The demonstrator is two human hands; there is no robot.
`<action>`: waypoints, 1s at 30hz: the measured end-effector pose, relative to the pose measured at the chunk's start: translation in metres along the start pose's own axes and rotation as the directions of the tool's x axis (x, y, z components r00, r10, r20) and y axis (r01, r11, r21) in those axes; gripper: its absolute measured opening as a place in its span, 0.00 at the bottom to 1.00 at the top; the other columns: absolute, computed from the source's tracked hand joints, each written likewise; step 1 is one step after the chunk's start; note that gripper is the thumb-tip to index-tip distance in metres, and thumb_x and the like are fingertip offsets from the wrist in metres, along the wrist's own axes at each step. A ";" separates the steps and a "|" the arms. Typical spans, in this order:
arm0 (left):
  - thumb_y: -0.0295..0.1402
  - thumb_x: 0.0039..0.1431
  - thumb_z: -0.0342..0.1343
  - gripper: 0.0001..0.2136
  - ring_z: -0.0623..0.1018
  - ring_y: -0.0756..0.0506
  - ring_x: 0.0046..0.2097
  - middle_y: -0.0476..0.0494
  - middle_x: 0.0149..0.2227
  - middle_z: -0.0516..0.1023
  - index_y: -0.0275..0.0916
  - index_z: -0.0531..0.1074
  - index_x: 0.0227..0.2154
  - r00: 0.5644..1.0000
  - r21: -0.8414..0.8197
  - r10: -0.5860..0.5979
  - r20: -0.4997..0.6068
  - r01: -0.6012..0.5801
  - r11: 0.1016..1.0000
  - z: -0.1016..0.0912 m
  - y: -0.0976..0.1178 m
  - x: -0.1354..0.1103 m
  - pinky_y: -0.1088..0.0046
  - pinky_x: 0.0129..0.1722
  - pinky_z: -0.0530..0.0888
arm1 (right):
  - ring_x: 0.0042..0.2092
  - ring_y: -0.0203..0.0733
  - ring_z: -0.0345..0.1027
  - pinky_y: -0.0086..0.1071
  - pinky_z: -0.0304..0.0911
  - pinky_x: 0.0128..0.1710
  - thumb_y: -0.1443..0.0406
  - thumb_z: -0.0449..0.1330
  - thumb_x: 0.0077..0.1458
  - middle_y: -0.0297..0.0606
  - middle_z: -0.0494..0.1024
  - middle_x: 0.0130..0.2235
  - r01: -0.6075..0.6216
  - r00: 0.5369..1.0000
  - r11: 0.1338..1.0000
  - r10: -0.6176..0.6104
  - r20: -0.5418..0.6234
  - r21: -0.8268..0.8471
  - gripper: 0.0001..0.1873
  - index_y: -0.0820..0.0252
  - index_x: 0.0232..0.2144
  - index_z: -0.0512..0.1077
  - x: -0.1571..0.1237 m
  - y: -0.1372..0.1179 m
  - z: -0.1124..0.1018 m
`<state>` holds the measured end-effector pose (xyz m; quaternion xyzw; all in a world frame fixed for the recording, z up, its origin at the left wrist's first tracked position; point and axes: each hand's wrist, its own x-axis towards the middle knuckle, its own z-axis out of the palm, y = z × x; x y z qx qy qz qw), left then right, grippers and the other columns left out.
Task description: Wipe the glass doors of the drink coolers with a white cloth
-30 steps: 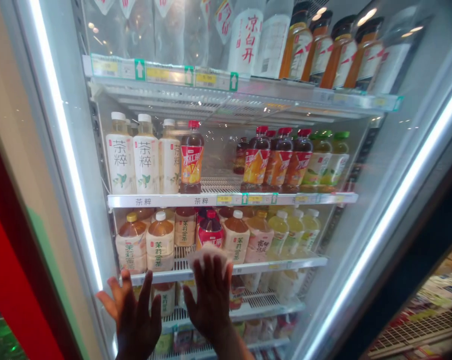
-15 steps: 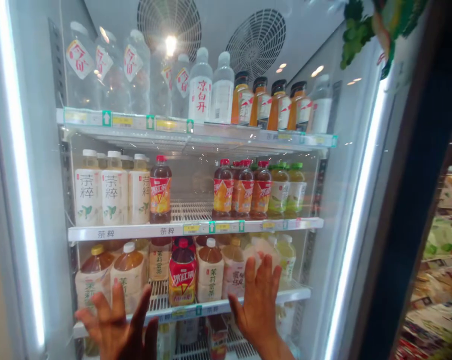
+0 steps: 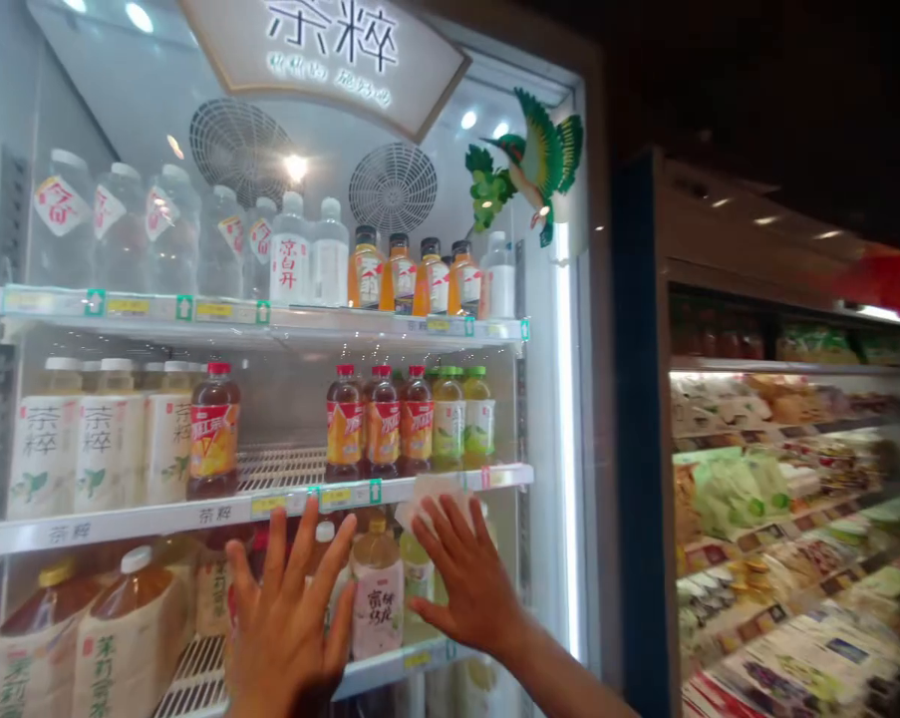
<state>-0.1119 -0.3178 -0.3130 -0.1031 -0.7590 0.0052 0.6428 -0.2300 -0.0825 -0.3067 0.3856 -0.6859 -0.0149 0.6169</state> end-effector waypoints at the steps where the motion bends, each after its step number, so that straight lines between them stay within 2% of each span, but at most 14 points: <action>1: 0.42 0.67 0.52 0.30 0.44 0.37 0.76 0.46 0.75 0.48 0.53 0.55 0.69 1.000 -0.020 0.009 -0.005 -0.009 1.000 0.003 0.008 0.008 0.42 0.72 0.33 | 0.76 0.55 0.32 0.57 0.30 0.73 0.41 0.46 0.65 0.47 0.47 0.75 0.021 1.000 1.000 -0.021 0.000 -0.012 0.48 0.63 0.73 0.40 -0.001 0.015 -0.002; 3: 0.42 0.67 0.52 0.29 0.45 0.37 0.75 0.45 0.74 0.50 0.52 0.56 0.69 1.000 -0.052 0.025 -0.014 -0.026 0.998 0.007 0.023 0.020 0.41 0.72 0.34 | 0.76 0.54 0.30 0.59 0.34 0.73 0.43 0.46 0.67 0.48 0.45 0.75 -0.111 0.993 0.993 0.110 -0.043 -0.028 0.46 0.62 0.74 0.37 0.003 0.048 -0.008; 6: 0.42 0.66 0.53 0.28 0.46 0.36 0.75 0.44 0.74 0.52 0.52 0.57 0.68 0.999 -0.076 0.025 -0.023 -0.027 0.997 0.010 0.041 0.033 0.40 0.72 0.35 | 0.76 0.55 0.25 0.62 0.37 0.71 0.48 0.41 0.70 0.49 0.37 0.76 -0.380 0.920 0.925 0.378 -0.105 -0.002 0.42 0.62 0.73 0.31 0.010 0.076 -0.018; 8: 0.42 0.66 0.54 0.29 0.45 0.36 0.75 0.43 0.74 0.52 0.51 0.58 0.68 0.999 -0.079 0.025 -0.030 -0.028 0.996 0.012 0.049 0.039 0.40 0.71 0.35 | 0.76 0.56 0.25 0.62 0.34 0.72 0.45 0.41 0.68 0.48 0.37 0.76 -0.315 0.947 0.949 0.315 -0.066 0.016 0.44 0.63 0.73 0.33 0.008 0.077 -0.021; 10: 0.42 0.66 0.54 0.29 0.45 0.36 0.75 0.43 0.74 0.52 0.51 0.58 0.68 0.999 -0.070 0.032 -0.040 -0.034 0.997 0.014 0.054 0.043 0.41 0.72 0.35 | 0.76 0.55 0.30 0.59 0.31 0.73 0.40 0.44 0.65 0.46 0.43 0.75 -0.073 0.997 0.997 0.073 0.012 0.029 0.48 0.63 0.73 0.37 0.006 0.074 -0.023; 12: 0.42 0.66 0.55 0.29 0.45 0.37 0.75 0.43 0.73 0.52 0.51 0.58 0.68 0.998 -0.048 0.038 -0.045 -0.040 0.998 0.015 0.056 0.046 0.43 0.72 0.34 | 0.76 0.52 0.32 0.57 0.30 0.74 0.37 0.46 0.62 0.43 0.47 0.75 0.088 0.995 0.995 -0.089 0.036 0.037 0.51 0.60 0.73 0.39 0.011 0.079 -0.023; 15: 0.42 0.65 0.57 0.30 0.45 0.36 0.76 0.43 0.74 0.52 0.49 0.59 0.68 0.999 0.007 0.030 -0.043 -0.030 1.000 0.016 0.055 0.048 0.44 0.72 0.35 | 0.76 0.53 0.29 0.59 0.33 0.74 0.42 0.45 0.66 0.42 0.41 0.76 -0.111 0.991 0.993 0.114 -0.067 0.038 0.46 0.57 0.74 0.34 0.039 0.100 -0.026; 17: 0.40 0.65 0.57 0.30 0.44 0.35 0.76 0.41 0.74 0.51 0.48 0.58 0.69 0.999 0.067 0.020 -0.039 -0.017 0.998 0.015 0.052 0.046 0.43 0.72 0.35 | 0.76 0.55 0.26 0.63 0.33 0.73 0.46 0.44 0.68 0.42 0.35 0.76 -0.287 0.945 0.956 0.294 -0.140 0.068 0.43 0.57 0.74 0.31 0.061 0.104 -0.027; 18: 0.39 0.65 0.56 0.30 0.44 0.34 0.75 0.41 0.74 0.50 0.47 0.57 0.69 0.999 0.100 0.012 -0.037 -0.008 0.995 0.014 0.050 0.045 0.43 0.72 0.36 | 0.76 0.56 0.26 0.63 0.32 0.73 0.46 0.44 0.68 0.42 0.34 0.76 -0.296 0.941 0.952 0.306 -0.147 0.082 0.44 0.58 0.74 0.31 0.070 0.101 -0.027; 21: 0.33 0.65 0.55 0.31 0.44 0.33 0.75 0.40 0.75 0.48 0.46 0.55 0.70 1.000 0.198 -0.005 -0.022 0.009 0.980 0.010 0.040 0.042 0.42 0.72 0.37 | 0.76 0.55 0.32 0.59 0.30 0.74 0.40 0.48 0.64 0.40 0.42 0.75 -0.014 0.995 0.995 0.024 -0.097 0.101 0.48 0.58 0.74 0.36 0.086 0.081 -0.027; 23: 0.29 0.64 0.54 0.33 0.44 0.33 0.75 0.40 0.75 0.47 0.46 0.53 0.70 1.000 0.251 -0.014 -0.017 0.018 0.968 0.005 0.031 0.041 0.41 0.72 0.38 | 0.75 0.52 0.37 0.55 0.30 0.75 0.39 0.50 0.62 0.37 0.48 0.75 0.183 0.982 0.978 -0.176 -0.070 0.098 0.49 0.55 0.74 0.39 0.096 0.074 -0.026; 24: 0.28 0.64 0.54 0.33 0.44 0.33 0.75 0.39 0.75 0.47 0.45 0.53 0.70 1.000 0.270 -0.015 -0.023 0.020 0.963 0.002 0.025 0.041 0.40 0.72 0.39 | 0.75 0.51 0.38 0.55 0.31 0.75 0.39 0.51 0.63 0.36 0.49 0.74 0.200 0.978 0.975 -0.194 -0.078 0.091 0.48 0.53 0.74 0.39 0.104 0.073 -0.026; 28: 0.27 0.63 0.54 0.33 0.42 0.33 0.76 0.39 0.75 0.44 0.45 0.53 0.70 0.999 0.310 -0.020 -0.048 0.034 0.950 -0.013 -0.002 0.040 0.41 0.72 0.37 | 0.75 0.58 0.34 0.68 0.35 0.71 0.42 0.47 0.66 0.36 0.39 0.76 -0.102 0.972 0.991 0.118 -0.204 0.089 0.42 0.47 0.74 0.38 0.142 0.072 -0.025; 30: 0.28 0.64 0.54 0.33 0.41 0.34 0.76 0.39 0.75 0.43 0.44 0.52 0.70 0.998 0.321 -0.034 -0.050 0.049 0.946 -0.023 -0.017 0.037 0.42 0.72 0.36 | 0.75 0.60 0.33 0.70 0.34 0.70 0.41 0.47 0.66 0.38 0.38 0.76 -0.098 0.971 0.991 0.117 -0.210 0.095 0.43 0.48 0.74 0.38 0.155 0.056 -0.025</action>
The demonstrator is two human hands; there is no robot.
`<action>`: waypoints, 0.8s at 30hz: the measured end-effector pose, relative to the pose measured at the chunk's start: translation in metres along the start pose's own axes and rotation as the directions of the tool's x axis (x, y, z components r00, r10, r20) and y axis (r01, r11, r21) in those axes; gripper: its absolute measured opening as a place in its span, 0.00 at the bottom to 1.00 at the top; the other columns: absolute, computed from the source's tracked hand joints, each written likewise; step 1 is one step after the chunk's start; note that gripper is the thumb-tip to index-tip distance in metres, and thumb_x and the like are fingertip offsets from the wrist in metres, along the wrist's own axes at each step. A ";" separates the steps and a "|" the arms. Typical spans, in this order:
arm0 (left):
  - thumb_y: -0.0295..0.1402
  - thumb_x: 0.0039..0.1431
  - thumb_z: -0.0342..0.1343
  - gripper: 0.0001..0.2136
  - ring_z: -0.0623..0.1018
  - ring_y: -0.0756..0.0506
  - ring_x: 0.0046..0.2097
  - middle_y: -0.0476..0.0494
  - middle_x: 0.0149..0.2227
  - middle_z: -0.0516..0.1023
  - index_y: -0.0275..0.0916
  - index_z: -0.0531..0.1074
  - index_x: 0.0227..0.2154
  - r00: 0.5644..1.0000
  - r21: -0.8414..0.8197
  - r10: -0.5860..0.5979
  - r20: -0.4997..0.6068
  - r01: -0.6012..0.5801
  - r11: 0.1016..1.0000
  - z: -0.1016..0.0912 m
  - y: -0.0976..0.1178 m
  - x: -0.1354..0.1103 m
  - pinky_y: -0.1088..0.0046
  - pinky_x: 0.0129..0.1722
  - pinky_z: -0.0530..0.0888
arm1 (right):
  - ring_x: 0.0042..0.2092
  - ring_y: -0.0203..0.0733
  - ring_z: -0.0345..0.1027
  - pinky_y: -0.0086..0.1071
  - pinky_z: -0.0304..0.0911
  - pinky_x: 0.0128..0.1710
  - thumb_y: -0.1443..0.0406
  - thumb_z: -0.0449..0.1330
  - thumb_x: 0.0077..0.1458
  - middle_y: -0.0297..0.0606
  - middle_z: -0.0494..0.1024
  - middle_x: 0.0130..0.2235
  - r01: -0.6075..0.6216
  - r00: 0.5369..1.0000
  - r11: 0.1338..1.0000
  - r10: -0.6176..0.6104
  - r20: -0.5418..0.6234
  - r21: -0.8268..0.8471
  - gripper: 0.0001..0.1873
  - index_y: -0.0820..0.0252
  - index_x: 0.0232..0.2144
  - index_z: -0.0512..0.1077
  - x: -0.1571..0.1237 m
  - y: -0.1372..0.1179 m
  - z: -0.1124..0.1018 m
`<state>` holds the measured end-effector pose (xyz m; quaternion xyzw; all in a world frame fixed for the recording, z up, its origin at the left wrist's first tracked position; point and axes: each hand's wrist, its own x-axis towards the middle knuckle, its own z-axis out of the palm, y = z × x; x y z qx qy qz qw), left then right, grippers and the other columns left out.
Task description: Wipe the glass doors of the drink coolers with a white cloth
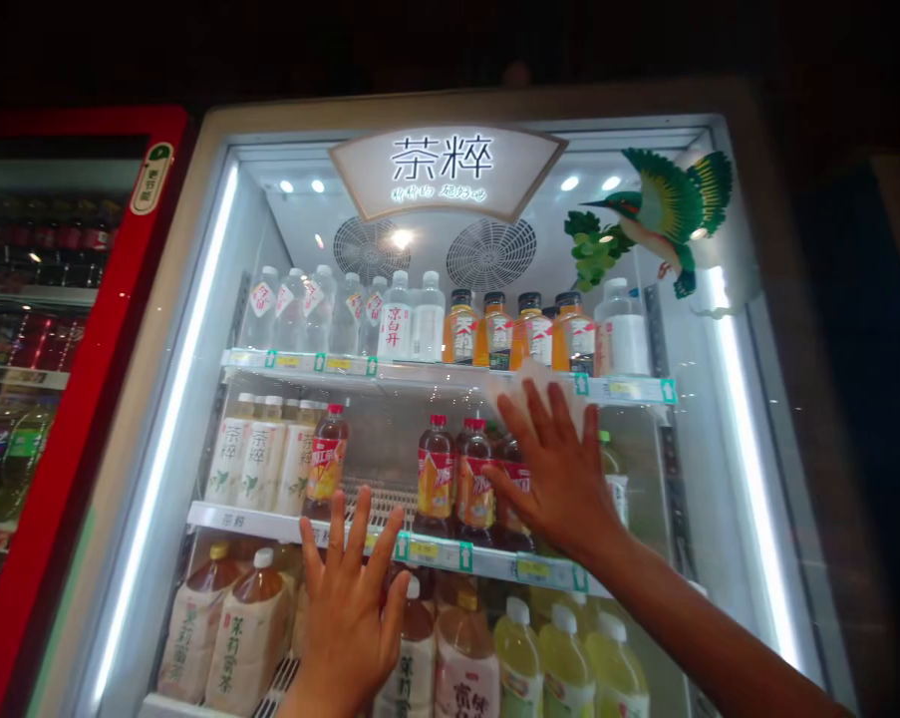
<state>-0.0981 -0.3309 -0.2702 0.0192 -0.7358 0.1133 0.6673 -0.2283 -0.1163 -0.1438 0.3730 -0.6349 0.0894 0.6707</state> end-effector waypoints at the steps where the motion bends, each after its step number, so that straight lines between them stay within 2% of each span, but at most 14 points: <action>1: 0.28 0.64 0.54 0.33 0.41 0.34 0.76 0.38 0.75 0.43 0.44 0.52 0.70 1.000 0.001 -0.008 0.003 0.008 1.000 -0.002 -0.009 -0.001 0.42 0.72 0.36 | 0.75 0.60 0.33 0.69 0.34 0.71 0.40 0.47 0.64 0.38 0.40 0.75 0.085 0.996 0.996 -0.086 0.034 0.022 0.45 0.49 0.74 0.38 0.002 -0.011 0.001; 3: 0.29 0.64 0.54 0.33 0.42 0.34 0.76 0.39 0.75 0.44 0.45 0.52 0.70 1.000 -0.006 -0.017 0.003 0.017 1.000 -0.007 -0.025 -0.004 0.41 0.72 0.36 | 0.75 0.56 0.36 0.63 0.34 0.73 0.37 0.48 0.62 0.35 0.46 0.75 0.315 0.937 0.944 -0.326 0.125 0.100 0.48 0.50 0.74 0.40 0.007 -0.033 0.004; 5: 0.31 0.65 0.54 0.32 0.42 0.34 0.76 0.40 0.75 0.44 0.46 0.52 0.70 0.999 -0.017 -0.039 0.006 0.040 0.999 -0.011 -0.043 -0.006 0.40 0.72 0.37 | 0.75 0.52 0.38 0.57 0.37 0.75 0.37 0.49 0.61 0.32 0.49 0.74 0.443 0.867 0.882 -0.467 0.173 0.164 0.48 0.50 0.73 0.41 0.020 -0.045 0.006; 6: 0.32 0.65 0.53 0.32 0.42 0.34 0.76 0.40 0.75 0.45 0.47 0.52 0.71 0.999 -0.019 -0.053 0.009 0.053 0.998 -0.013 -0.052 -0.006 0.40 0.72 0.37 | 0.75 0.52 0.38 0.56 0.39 0.74 0.37 0.49 0.62 0.32 0.49 0.74 0.445 0.865 0.880 -0.470 0.173 0.168 0.48 0.49 0.73 0.40 0.030 -0.048 0.008; 10: 0.30 0.66 0.52 0.33 0.41 0.35 0.76 0.41 0.76 0.43 0.48 0.49 0.71 0.999 0.015 -0.048 0.007 0.048 0.999 -0.023 -0.095 -0.001 0.39 0.72 0.38 | 0.76 0.55 0.31 0.61 0.41 0.73 0.40 0.49 0.64 0.41 0.43 0.75 0.237 0.965 0.965 -0.247 0.085 0.110 0.48 0.54 0.74 0.37 0.079 -0.061 0.020; 12: 0.29 0.66 0.52 0.33 0.40 0.35 0.76 0.41 0.76 0.42 0.48 0.48 0.71 1.000 0.040 -0.014 0.005 0.014 0.999 -0.027 -0.121 0.005 0.39 0.72 0.38 | 0.76 0.55 0.28 0.60 0.39 0.73 0.38 0.50 0.62 0.45 0.43 0.75 0.276 0.952 0.949 -0.291 0.090 0.151 0.52 0.58 0.74 0.37 0.093 -0.082 0.029; 13: 0.29 0.66 0.52 0.34 0.40 0.35 0.76 0.41 0.76 0.41 0.47 0.48 0.72 1.000 0.049 0.005 0.006 -0.005 0.999 -0.029 -0.133 0.009 0.39 0.72 0.38 | 0.76 0.54 0.28 0.58 0.39 0.74 0.36 0.50 0.61 0.46 0.43 0.75 0.354 0.919 0.915 -0.378 0.109 0.194 0.53 0.61 0.74 0.38 0.098 -0.096 0.033; 15: 0.30 0.66 0.52 0.34 0.39 0.35 0.76 0.40 0.76 0.41 0.47 0.47 0.72 0.999 0.060 0.034 0.013 -0.035 0.998 -0.033 -0.157 0.015 0.40 0.72 0.37 | 0.76 0.51 0.29 0.53 0.38 0.75 0.35 0.49 0.60 0.47 0.44 0.75 0.517 0.810 0.806 -0.569 0.140 0.287 0.55 0.64 0.73 0.41 0.110 -0.123 0.042; 16: 0.30 0.66 0.51 0.34 0.39 0.35 0.76 0.41 0.76 0.41 0.47 0.47 0.72 0.999 0.064 0.041 0.014 -0.041 0.997 -0.034 -0.168 0.017 0.40 0.72 0.37 | 0.76 0.50 0.30 0.51 0.37 0.75 0.35 0.48 0.60 0.47 0.44 0.75 0.557 0.772 0.768 -0.619 0.143 0.317 0.54 0.65 0.73 0.42 0.121 -0.133 0.046; 17: 0.31 0.66 0.51 0.33 0.39 0.35 0.76 0.41 0.76 0.41 0.48 0.47 0.72 0.999 0.068 0.043 0.017 -0.044 0.997 -0.036 -0.177 0.019 0.41 0.72 0.37 | 0.76 0.50 0.30 0.51 0.36 0.76 0.35 0.48 0.61 0.46 0.44 0.75 0.563 0.766 0.759 -0.628 0.140 0.328 0.53 0.64 0.73 0.43 0.134 -0.142 0.050; 21: 0.30 0.67 0.50 0.33 0.38 0.36 0.76 0.41 0.76 0.40 0.46 0.46 0.72 0.998 0.068 0.056 0.025 -0.057 0.996 -0.041 -0.205 0.021 0.44 0.72 0.36 | 0.76 0.53 0.30 0.56 0.30 0.75 0.41 0.51 0.63 0.45 0.45 0.75 0.357 0.914 0.897 -0.393 0.099 0.262 0.47 0.62 0.72 0.45 0.192 -0.168 0.064; 22: 0.30 0.67 0.50 0.33 0.38 0.36 0.76 0.41 0.76 0.40 0.45 0.46 0.72 0.998 0.065 0.064 0.023 -0.066 0.996 -0.042 -0.211 0.020 0.45 0.73 0.36 | 0.76 0.53 0.30 0.56 0.30 0.75 0.43 0.51 0.64 0.46 0.45 0.75 0.353 0.918 0.900 -0.386 0.093 0.253 0.46 0.63 0.72 0.46 0.200 -0.176 0.067; 23: 0.30 0.67 0.50 0.33 0.38 0.36 0.76 0.40 0.76 0.40 0.44 0.46 0.72 0.997 0.063 0.075 0.017 -0.076 0.995 -0.044 -0.217 0.020 0.46 0.73 0.36 | 0.76 0.53 0.31 0.55 0.29 0.75 0.43 0.51 0.64 0.46 0.46 0.75 0.397 0.897 0.880 -0.432 0.092 0.259 0.45 0.65 0.71 0.47 0.204 -0.186 0.069; 24: 0.30 0.67 0.50 0.34 0.38 0.36 0.76 0.39 0.76 0.40 0.43 0.45 0.72 0.996 0.060 0.085 0.008 -0.085 0.995 -0.045 -0.223 0.019 0.47 0.73 0.36 | 0.76 0.52 0.32 0.53 0.29 0.76 0.44 0.50 0.64 0.47 0.47 0.74 0.472 0.853 0.838 -0.512 0.095 0.275 0.45 0.67 0.71 0.49 0.204 -0.196 0.072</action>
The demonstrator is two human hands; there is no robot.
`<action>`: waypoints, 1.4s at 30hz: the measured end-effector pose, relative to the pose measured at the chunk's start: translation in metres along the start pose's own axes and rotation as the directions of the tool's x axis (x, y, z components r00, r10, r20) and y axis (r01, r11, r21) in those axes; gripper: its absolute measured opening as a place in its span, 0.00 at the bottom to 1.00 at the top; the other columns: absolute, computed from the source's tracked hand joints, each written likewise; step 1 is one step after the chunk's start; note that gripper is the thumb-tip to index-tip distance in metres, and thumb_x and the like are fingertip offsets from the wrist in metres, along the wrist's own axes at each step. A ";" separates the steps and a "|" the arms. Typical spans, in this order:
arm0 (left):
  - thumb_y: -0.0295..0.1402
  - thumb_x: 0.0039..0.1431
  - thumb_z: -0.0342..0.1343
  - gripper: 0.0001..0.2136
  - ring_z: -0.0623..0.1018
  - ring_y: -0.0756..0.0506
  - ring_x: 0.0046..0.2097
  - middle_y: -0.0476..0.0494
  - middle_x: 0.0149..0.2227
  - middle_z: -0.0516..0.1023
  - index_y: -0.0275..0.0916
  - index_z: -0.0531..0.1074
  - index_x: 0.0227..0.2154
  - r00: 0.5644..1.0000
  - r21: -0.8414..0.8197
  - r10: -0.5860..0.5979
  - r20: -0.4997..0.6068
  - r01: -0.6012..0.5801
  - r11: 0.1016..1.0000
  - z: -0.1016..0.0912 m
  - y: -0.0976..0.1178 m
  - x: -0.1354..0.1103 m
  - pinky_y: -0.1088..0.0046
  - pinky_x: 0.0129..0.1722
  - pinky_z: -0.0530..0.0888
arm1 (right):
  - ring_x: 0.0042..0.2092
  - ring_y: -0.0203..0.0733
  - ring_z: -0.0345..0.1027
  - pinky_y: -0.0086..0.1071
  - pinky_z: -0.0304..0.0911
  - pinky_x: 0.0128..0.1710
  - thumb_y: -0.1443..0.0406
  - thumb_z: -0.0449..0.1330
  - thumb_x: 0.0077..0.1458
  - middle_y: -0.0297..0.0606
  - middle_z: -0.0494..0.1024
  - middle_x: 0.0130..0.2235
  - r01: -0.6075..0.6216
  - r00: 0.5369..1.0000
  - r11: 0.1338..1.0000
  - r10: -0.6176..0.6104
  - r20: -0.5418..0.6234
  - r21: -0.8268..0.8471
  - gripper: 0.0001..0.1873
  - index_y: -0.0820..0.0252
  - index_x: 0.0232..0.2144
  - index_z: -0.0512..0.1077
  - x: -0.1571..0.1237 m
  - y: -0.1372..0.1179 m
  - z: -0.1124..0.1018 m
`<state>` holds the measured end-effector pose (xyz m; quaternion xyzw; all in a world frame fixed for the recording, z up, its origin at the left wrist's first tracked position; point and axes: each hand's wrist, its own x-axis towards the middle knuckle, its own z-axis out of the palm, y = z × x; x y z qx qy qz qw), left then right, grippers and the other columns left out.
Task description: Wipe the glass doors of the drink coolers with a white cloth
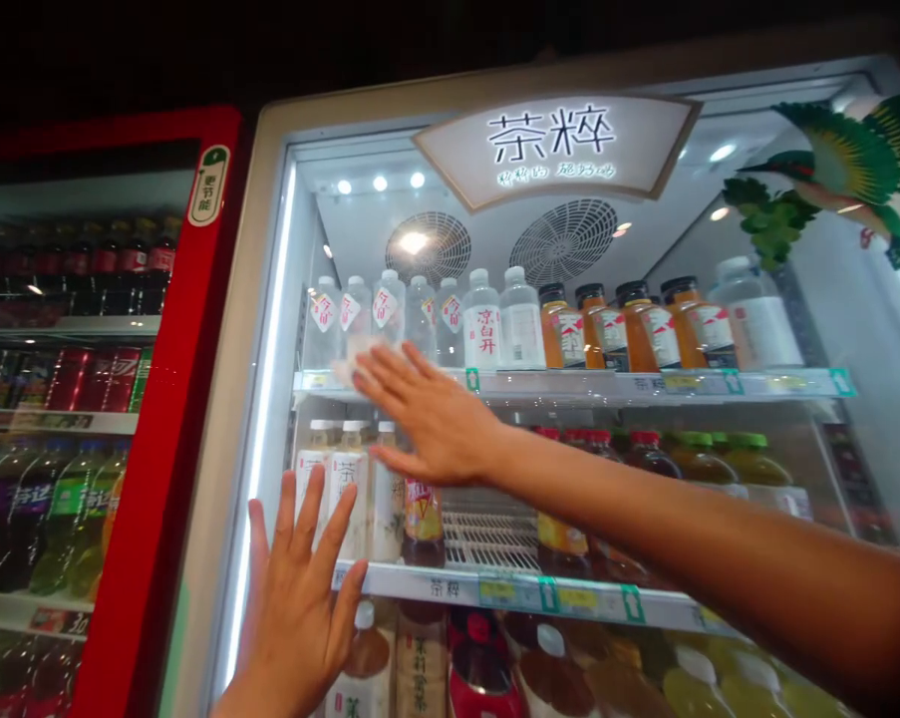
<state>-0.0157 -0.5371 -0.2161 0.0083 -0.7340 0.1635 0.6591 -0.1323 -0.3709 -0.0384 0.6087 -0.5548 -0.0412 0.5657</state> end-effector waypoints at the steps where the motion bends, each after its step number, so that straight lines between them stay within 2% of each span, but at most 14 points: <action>1: 0.30 0.67 0.50 0.34 0.38 0.36 0.76 0.39 0.76 0.41 0.42 0.45 0.72 1.000 -0.003 0.005 -0.008 -0.005 1.000 -0.001 -0.006 -0.001 0.47 0.73 0.36 | 0.76 0.51 0.33 0.51 0.30 0.76 0.45 0.50 0.65 0.48 0.48 0.74 0.107 0.994 0.994 -0.107 0.037 0.014 0.44 0.68 0.70 0.50 0.004 -0.008 0.005; 4: 0.31 0.67 0.49 0.34 0.39 0.36 0.76 0.39 0.76 0.41 0.41 0.45 0.72 0.999 -0.015 0.015 -0.034 -0.016 1.000 -0.004 -0.025 -0.004 0.47 0.73 0.37 | 0.76 0.49 0.34 0.50 0.29 0.76 0.44 0.49 0.65 0.47 0.48 0.74 0.262 0.960 0.964 -0.264 0.095 0.036 0.43 0.68 0.70 0.52 0.013 -0.020 0.013; 9: 0.32 0.68 0.48 0.34 0.40 0.37 0.76 0.42 0.76 0.41 0.45 0.42 0.73 0.999 -0.037 -0.017 -0.034 0.016 0.999 -0.005 -0.047 -0.007 0.46 0.73 0.38 | 0.76 0.49 0.30 0.54 0.27 0.75 0.44 0.49 0.65 0.41 0.44 0.75 -0.068 0.997 0.994 0.070 0.026 -0.089 0.42 0.60 0.72 0.47 0.030 -0.013 0.007; 14: 0.32 0.67 0.49 0.35 0.40 0.37 0.76 0.43 0.76 0.41 0.45 0.43 0.73 0.998 -0.059 0.017 -0.060 -0.021 0.998 -0.006 -0.057 -0.009 0.47 0.74 0.38 | 0.76 0.47 0.31 0.51 0.25 0.76 0.47 0.47 0.67 0.43 0.44 0.75 0.264 0.945 0.964 -0.250 0.212 -0.041 0.41 0.65 0.71 0.48 0.041 -0.016 0.003; 19: 0.31 0.66 0.49 0.34 0.39 0.36 0.76 0.39 0.76 0.40 0.40 0.44 0.72 0.996 -0.064 0.030 -0.082 -0.036 0.997 -0.003 -0.056 -0.001 0.50 0.74 0.38 | 0.76 0.52 0.32 0.58 0.28 0.74 0.50 0.46 0.68 0.39 0.45 0.75 0.032 0.991 0.991 -0.015 0.132 -0.131 0.38 0.60 0.72 0.45 0.075 0.002 -0.005; 24: 0.31 0.66 0.49 0.34 0.41 0.37 0.76 0.36 0.76 0.40 0.35 0.45 0.72 0.988 -0.071 0.063 -0.140 -0.073 0.995 0.009 -0.050 0.004 0.56 0.74 0.39 | 0.76 0.45 0.34 0.48 0.28 0.76 0.48 0.47 0.67 0.38 0.47 0.75 0.396 0.886 0.914 -0.354 0.301 -0.090 0.38 0.63 0.71 0.49 0.077 -0.005 -0.004; 26: 0.32 0.66 0.48 0.34 0.41 0.38 0.76 0.38 0.76 0.40 0.36 0.44 0.72 0.987 -0.075 0.056 -0.152 -0.068 0.995 0.014 -0.045 0.006 0.57 0.74 0.39 | 0.76 0.46 0.31 0.50 0.27 0.75 0.50 0.45 0.69 0.39 0.43 0.75 0.276 0.936 0.950 -0.232 0.266 -0.144 0.37 0.62 0.72 0.46 0.076 0.006 -0.008; 29: 0.35 0.66 0.46 0.35 0.41 0.39 0.76 0.41 0.76 0.39 0.40 0.42 0.73 0.984 -0.094 0.046 -0.171 -0.063 0.994 0.021 -0.034 0.012 0.56 0.74 0.39 | 0.76 0.47 0.27 0.52 0.27 0.75 0.52 0.43 0.71 0.42 0.39 0.76 -0.083 0.987 0.965 0.114 0.115 -0.249 0.36 0.63 0.72 0.42 0.069 0.028 -0.018; 30: 0.35 0.65 0.46 0.35 0.41 0.39 0.76 0.42 0.76 0.38 0.41 0.41 0.73 0.983 -0.100 0.042 -0.180 -0.061 0.993 0.024 -0.028 0.015 0.54 0.74 0.39 | 0.76 0.47 0.27 0.51 0.27 0.75 0.51 0.43 0.71 0.42 0.39 0.76 -0.121 0.985 0.956 0.149 0.088 -0.266 0.36 0.63 0.72 0.41 0.063 0.034 -0.021; 32: 0.36 0.65 0.45 0.36 0.41 0.38 0.76 0.43 0.76 0.37 0.44 0.40 0.73 0.980 -0.106 0.035 -0.195 -0.056 0.993 0.029 -0.015 0.024 0.52 0.74 0.39 | 0.76 0.47 0.27 0.49 0.26 0.75 0.47 0.44 0.69 0.42 0.41 0.76 -0.027 0.992 0.960 0.060 0.109 -0.278 0.39 0.62 0.72 0.42 0.044 0.044 -0.026; 35: 0.37 0.66 0.46 0.35 0.41 0.38 0.76 0.43 0.76 0.36 0.44 0.39 0.73 0.977 -0.107 0.042 -0.210 -0.066 0.992 0.034 0.007 0.043 0.51 0.74 0.38 | 0.76 0.45 0.26 0.49 0.27 0.76 0.44 0.41 0.68 0.39 0.39 0.76 0.057 0.990 0.960 -0.018 0.143 -0.274 0.41 0.58 0.73 0.39 0.009 0.077 -0.040; 37: 0.38 0.67 0.46 0.35 0.41 0.36 0.76 0.40 0.76 0.37 0.42 0.41 0.73 0.971 -0.098 0.068 -0.228 -0.093 0.991 0.036 0.023 0.058 0.51 0.74 0.38 | 0.76 0.48 0.26 0.55 0.30 0.75 0.45 0.37 0.69 0.36 0.37 0.76 -0.149 0.984 0.947 0.171 0.055 -0.285 0.39 0.54 0.73 0.34 -0.013 0.112 -0.055; 39: 0.39 0.67 0.46 0.34 0.42 0.35 0.76 0.39 0.76 0.37 0.39 0.43 0.73 0.963 -0.087 0.100 -0.251 -0.126 0.988 0.039 0.041 0.073 0.51 0.74 0.38 | 0.76 0.53 0.25 0.62 0.32 0.73 0.48 0.34 0.70 0.37 0.35 0.76 -0.384 0.922 0.878 0.381 -0.066 -0.285 0.37 0.53 0.73 0.29 -0.036 0.144 -0.071; 42: 0.41 0.68 0.45 0.34 0.43 0.35 0.75 0.39 0.76 0.38 0.40 0.43 0.73 0.951 -0.102 0.125 -0.283 -0.159 0.982 0.043 0.071 0.094 0.50 0.73 0.40 | 0.76 0.54 0.25 0.60 0.32 0.73 0.48 0.35 0.70 0.37 0.33 0.76 -0.423 0.905 0.844 0.416 -0.095 -0.330 0.38 0.52 0.73 0.23 -0.070 0.165 -0.085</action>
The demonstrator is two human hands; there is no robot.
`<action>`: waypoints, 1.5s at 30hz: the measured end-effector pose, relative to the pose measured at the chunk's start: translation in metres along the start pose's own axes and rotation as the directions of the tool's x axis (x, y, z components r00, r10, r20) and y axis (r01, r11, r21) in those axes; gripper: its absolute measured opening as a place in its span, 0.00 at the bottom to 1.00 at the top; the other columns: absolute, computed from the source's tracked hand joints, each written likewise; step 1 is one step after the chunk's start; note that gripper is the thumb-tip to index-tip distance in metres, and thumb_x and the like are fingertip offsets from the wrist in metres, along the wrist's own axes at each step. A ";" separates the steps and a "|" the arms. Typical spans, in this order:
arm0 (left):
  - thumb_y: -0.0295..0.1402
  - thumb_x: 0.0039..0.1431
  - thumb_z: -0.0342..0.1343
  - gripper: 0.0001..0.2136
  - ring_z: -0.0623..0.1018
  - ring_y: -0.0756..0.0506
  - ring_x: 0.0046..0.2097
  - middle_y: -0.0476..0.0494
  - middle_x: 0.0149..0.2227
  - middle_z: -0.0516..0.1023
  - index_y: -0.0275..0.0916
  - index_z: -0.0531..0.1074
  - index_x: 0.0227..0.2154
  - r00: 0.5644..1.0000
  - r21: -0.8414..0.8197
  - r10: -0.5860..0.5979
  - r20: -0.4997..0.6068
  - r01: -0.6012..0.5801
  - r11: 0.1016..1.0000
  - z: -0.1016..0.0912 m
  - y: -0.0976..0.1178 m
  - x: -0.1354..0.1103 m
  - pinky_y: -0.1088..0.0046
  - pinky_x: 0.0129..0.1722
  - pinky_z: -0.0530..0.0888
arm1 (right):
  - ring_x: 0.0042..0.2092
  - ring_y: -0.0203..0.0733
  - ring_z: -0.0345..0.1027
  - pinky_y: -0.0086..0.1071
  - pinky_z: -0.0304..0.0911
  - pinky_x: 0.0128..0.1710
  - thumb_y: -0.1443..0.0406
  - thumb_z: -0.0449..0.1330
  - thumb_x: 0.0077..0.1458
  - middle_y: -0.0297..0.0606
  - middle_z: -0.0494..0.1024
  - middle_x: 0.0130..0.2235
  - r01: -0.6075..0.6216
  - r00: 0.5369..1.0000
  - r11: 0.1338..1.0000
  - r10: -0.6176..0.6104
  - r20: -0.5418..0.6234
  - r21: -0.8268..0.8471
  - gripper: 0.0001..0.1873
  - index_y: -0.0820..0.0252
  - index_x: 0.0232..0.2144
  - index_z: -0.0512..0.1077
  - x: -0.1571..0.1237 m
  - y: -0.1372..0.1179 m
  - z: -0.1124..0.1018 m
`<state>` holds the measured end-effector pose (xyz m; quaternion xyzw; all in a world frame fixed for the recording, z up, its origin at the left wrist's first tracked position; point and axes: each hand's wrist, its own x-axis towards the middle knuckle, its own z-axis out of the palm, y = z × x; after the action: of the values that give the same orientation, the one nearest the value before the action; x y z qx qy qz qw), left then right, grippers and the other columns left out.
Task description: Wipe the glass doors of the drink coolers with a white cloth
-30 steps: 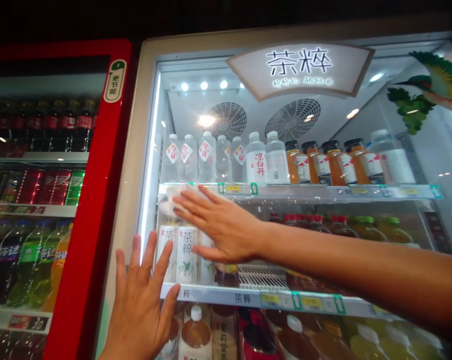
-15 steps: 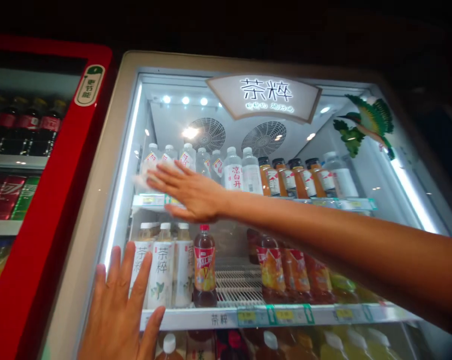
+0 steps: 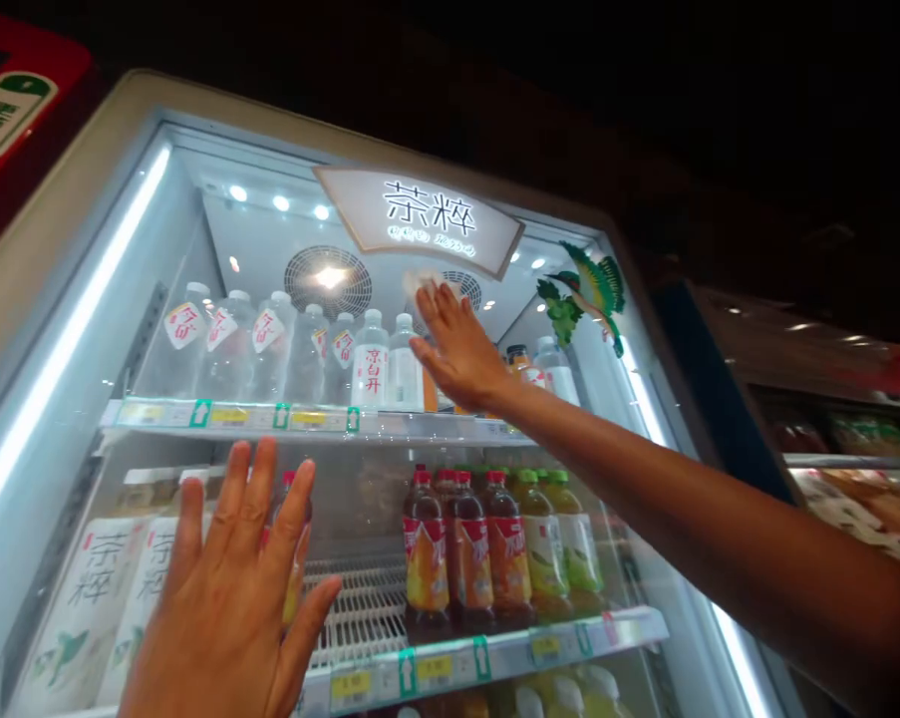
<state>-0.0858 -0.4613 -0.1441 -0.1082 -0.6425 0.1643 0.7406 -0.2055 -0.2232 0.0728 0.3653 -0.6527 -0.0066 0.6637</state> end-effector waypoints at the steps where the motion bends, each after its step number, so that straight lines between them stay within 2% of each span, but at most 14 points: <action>1: 0.42 0.68 0.44 0.34 0.44 0.35 0.75 0.39 0.76 0.38 0.40 0.43 0.73 1.000 -0.014 0.003 -0.005 -0.003 1.000 0.005 0.010 0.007 0.50 0.73 0.41 | 0.76 0.52 0.24 0.58 0.32 0.74 0.48 0.36 0.70 0.36 0.32 0.76 0.060 0.998 0.998 -0.060 0.021 -0.023 0.39 0.52 0.72 0.22 -0.010 0.008 -0.001; 3: 0.44 0.68 0.44 0.34 0.45 0.34 0.75 0.40 0.76 0.39 0.40 0.43 0.73 1.000 -0.038 0.000 -0.004 0.000 0.999 0.014 0.030 0.020 0.49 0.73 0.42 | 0.76 0.49 0.24 0.55 0.32 0.75 0.48 0.38 0.69 0.35 0.32 0.76 0.125 0.990 0.991 -0.121 0.075 -0.052 0.40 0.51 0.72 0.22 -0.030 0.023 -0.005; 4: 0.44 0.68 0.45 0.34 0.46 0.34 0.75 0.40 0.76 0.39 0.41 0.43 0.73 1.000 -0.049 -0.003 -0.005 0.003 0.999 0.018 0.041 0.026 0.48 0.73 0.42 | 0.76 0.49 0.24 0.55 0.31 0.75 0.49 0.38 0.69 0.36 0.32 0.76 0.084 0.993 0.995 -0.079 0.088 -0.058 0.40 0.52 0.73 0.23 -0.040 0.032 -0.007; 8: 0.43 0.68 0.45 0.34 0.47 0.34 0.75 0.40 0.76 0.39 0.41 0.43 0.73 1.000 -0.075 -0.010 -0.019 0.009 0.997 0.029 0.084 0.044 0.46 0.73 0.43 | 0.76 0.55 0.25 0.62 0.34 0.73 0.52 0.32 0.70 0.41 0.30 0.76 -0.261 0.964 0.963 0.263 0.028 -0.062 0.37 0.55 0.72 0.20 -0.074 0.073 -0.012; 13: 0.44 0.68 0.44 0.34 0.46 0.36 0.75 0.40 0.76 0.40 0.42 0.42 0.73 0.999 -0.103 0.015 -0.038 -0.019 0.995 0.034 0.130 0.060 0.48 0.73 0.43 | 0.76 0.52 0.26 0.62 0.38 0.72 0.49 0.36 0.70 0.35 0.30 0.76 -0.094 0.995 0.992 0.095 0.009 -0.084 0.39 0.47 0.71 0.17 -0.125 0.117 -0.011; 17: 0.43 0.68 0.44 0.34 0.46 0.37 0.75 0.42 0.76 0.40 0.44 0.41 0.73 0.998 -0.132 0.019 -0.059 -0.026 0.991 0.035 0.154 0.070 0.48 0.73 0.43 | 0.76 0.56 0.27 0.70 0.43 0.69 0.49 0.31 0.70 0.39 0.26 0.76 -0.260 0.964 0.964 0.256 -0.078 -0.048 0.36 0.45 0.68 0.12 -0.159 0.156 -0.013; 23: 0.45 0.68 0.45 0.34 0.46 0.37 0.75 0.39 0.76 0.41 0.40 0.46 0.72 0.996 -0.103 0.074 -0.056 -0.079 0.992 0.035 0.174 0.069 0.51 0.74 0.41 | 0.76 0.51 0.28 0.61 0.43 0.72 0.47 0.36 0.70 0.35 0.31 0.76 -0.224 0.974 0.971 0.226 0.006 -0.080 0.38 0.45 0.71 0.20 -0.184 0.178 -0.017; 27: 0.43 0.68 0.45 0.33 0.45 0.36 0.75 0.39 0.76 0.42 0.39 0.47 0.72 0.997 -0.088 0.075 -0.037 -0.078 0.993 0.036 0.173 0.063 0.50 0.73 0.41 | 0.75 0.55 0.23 0.68 0.42 0.70 0.50 0.32 0.71 0.37 0.24 0.75 -0.339 0.941 0.939 0.338 -0.032 -0.062 0.36 0.48 0.69 0.13 -0.191 0.165 -0.020; 32: 0.43 0.68 0.45 0.33 0.44 0.36 0.75 0.41 0.75 0.45 0.40 0.46 0.72 0.996 -0.074 0.087 0.023 -0.085 0.994 0.040 0.166 0.057 0.48 0.73 0.42 | 0.76 0.51 0.21 0.61 0.35 0.73 0.46 0.38 0.70 0.30 0.25 0.76 -0.086 0.994 0.996 0.088 0.071 -0.021 0.38 0.43 0.73 0.25 -0.195 0.136 -0.021; 36: 0.44 0.70 0.43 0.32 0.43 0.37 0.75 0.41 0.75 0.47 0.40 0.45 0.72 0.996 -0.066 0.072 0.053 -0.069 0.995 0.044 0.160 0.056 0.45 0.73 0.41 | 0.75 0.55 0.20 0.64 0.37 0.72 0.49 0.35 0.71 0.31 0.21 0.75 -0.268 0.962 0.962 0.270 0.028 -0.057 0.35 0.45 0.73 0.26 -0.192 0.108 -0.021; 39: 0.48 0.69 0.43 0.32 0.43 0.36 0.76 0.41 0.75 0.47 0.41 0.47 0.72 0.995 -0.088 0.068 0.074 -0.062 0.994 0.043 0.151 0.052 0.45 0.73 0.40 | 0.75 0.54 0.20 0.61 0.36 0.73 0.46 0.40 0.69 0.36 0.25 0.76 0.003 0.997 1.000 -0.002 0.074 -0.017 0.40 0.51 0.73 0.28 -0.197 0.068 -0.023; 41: 0.49 0.69 0.43 0.32 0.43 0.35 0.75 0.40 0.75 0.48 0.41 0.50 0.71 0.994 -0.103 0.067 0.085 -0.058 0.993 0.041 0.143 0.047 0.44 0.73 0.39 | 0.76 0.52 0.23 0.58 0.36 0.73 0.45 0.43 0.69 0.38 0.31 0.76 0.165 0.980 0.986 -0.167 0.112 0.027 0.41 0.53 0.74 0.32 -0.202 0.043 -0.023; 42: 0.49 0.69 0.43 0.32 0.43 0.35 0.75 0.39 0.75 0.48 0.41 0.50 0.71 0.994 -0.109 0.064 0.092 -0.053 0.993 0.040 0.139 0.043 0.43 0.72 0.39 | 0.76 0.51 0.24 0.58 0.37 0.73 0.47 0.43 0.69 0.39 0.33 0.76 0.148 0.983 0.988 -0.151 0.102 0.032 0.40 0.53 0.74 0.33 -0.204 0.033 -0.022; 45: 0.47 0.70 0.43 0.31 0.42 0.35 0.76 0.39 0.75 0.47 0.42 0.51 0.71 0.992 -0.127 0.037 0.123 -0.021 0.992 0.034 0.131 0.026 0.41 0.72 0.38 | 0.76 0.51 0.24 0.62 0.38 0.72 0.53 0.42 0.71 0.42 0.35 0.76 -0.136 0.990 0.990 0.137 -0.024 0.024 0.37 0.55 0.73 0.31 -0.216 0.001 -0.014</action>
<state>-0.1297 -0.3322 -0.1636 -0.1535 -0.6949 0.1406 0.6883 -0.2258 -0.1109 -0.1106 0.3271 -0.6677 0.0508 0.6668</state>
